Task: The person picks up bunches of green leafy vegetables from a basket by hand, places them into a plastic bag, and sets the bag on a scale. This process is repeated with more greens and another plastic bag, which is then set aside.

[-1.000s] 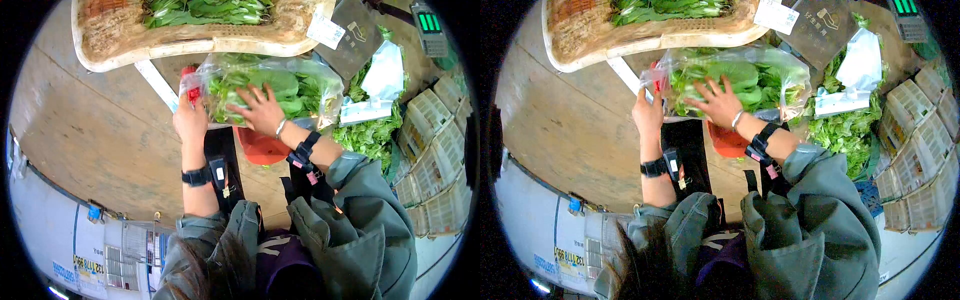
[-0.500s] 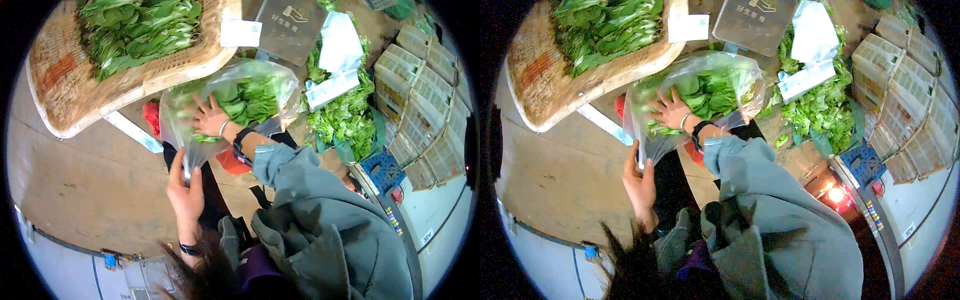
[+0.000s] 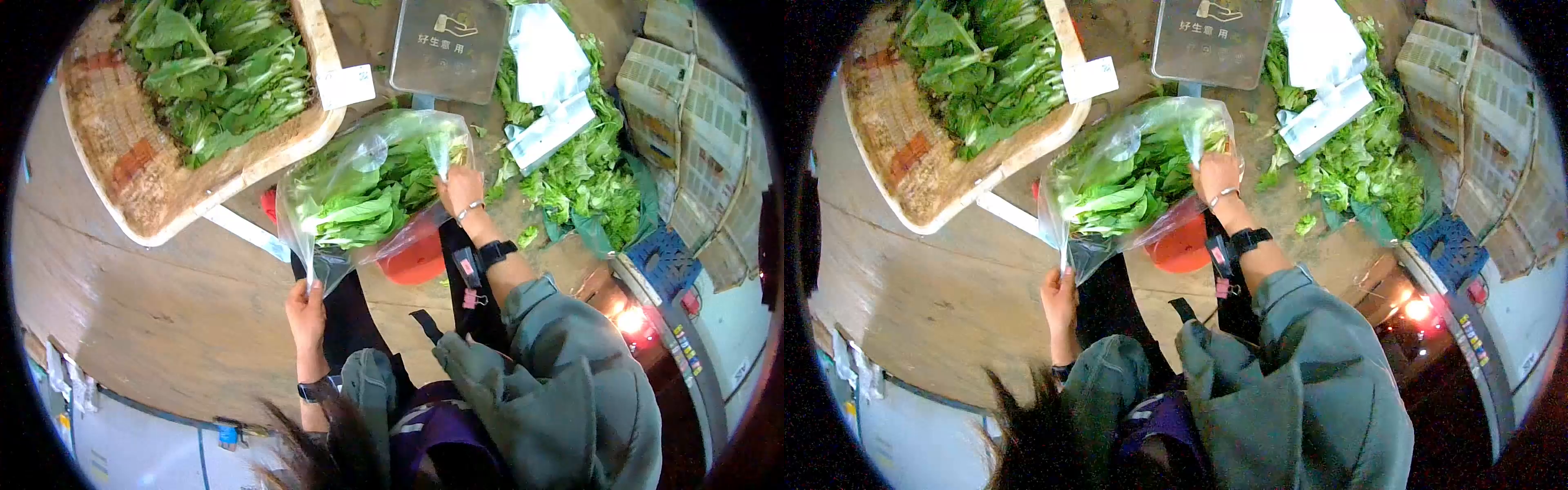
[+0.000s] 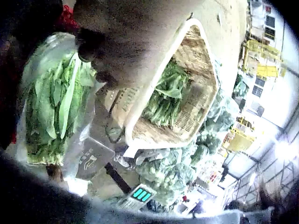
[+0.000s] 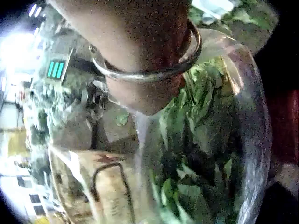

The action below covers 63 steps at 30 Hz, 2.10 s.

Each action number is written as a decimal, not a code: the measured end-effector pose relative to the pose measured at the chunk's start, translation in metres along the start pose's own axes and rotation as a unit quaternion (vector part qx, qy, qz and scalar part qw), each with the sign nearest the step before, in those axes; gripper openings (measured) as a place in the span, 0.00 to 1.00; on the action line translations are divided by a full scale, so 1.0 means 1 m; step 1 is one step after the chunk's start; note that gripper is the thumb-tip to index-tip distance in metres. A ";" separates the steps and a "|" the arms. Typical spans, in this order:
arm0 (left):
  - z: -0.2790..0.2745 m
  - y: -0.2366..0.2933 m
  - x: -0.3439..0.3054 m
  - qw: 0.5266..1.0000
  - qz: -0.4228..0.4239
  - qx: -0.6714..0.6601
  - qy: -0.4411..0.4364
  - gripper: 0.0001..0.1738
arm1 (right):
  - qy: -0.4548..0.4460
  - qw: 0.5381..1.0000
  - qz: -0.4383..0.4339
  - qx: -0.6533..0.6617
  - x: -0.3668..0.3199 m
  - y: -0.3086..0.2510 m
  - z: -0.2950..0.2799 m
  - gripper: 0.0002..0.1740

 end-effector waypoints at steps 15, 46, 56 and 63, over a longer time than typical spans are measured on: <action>0.081 0.191 -0.202 0.877 0.210 -0.205 -0.380 0.37 | -0.228 0.542 0.087 0.804 -0.085 0.108 -0.324 0.19; 0.280 0.396 -0.048 0.961 0.262 -0.086 0.004 0.17 | -0.093 0.613 0.050 0.783 0.143 0.238 -0.314 0.15; 0.306 0.403 -0.011 0.945 0.311 -0.079 -0.057 0.12 | -0.080 0.747 0.065 0.657 0.172 0.233 -0.302 0.15; 0.308 0.417 -0.006 0.937 0.345 -0.058 0.005 0.11 | -0.043 0.741 0.073 0.666 0.185 0.233 -0.299 0.16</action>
Point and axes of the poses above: each hand's wrist, its own x-axis towards the middle knuckle, its own z-axis out of the palm, y = z × x, the point moved 7 cm from there along x, towards the middle knuckle
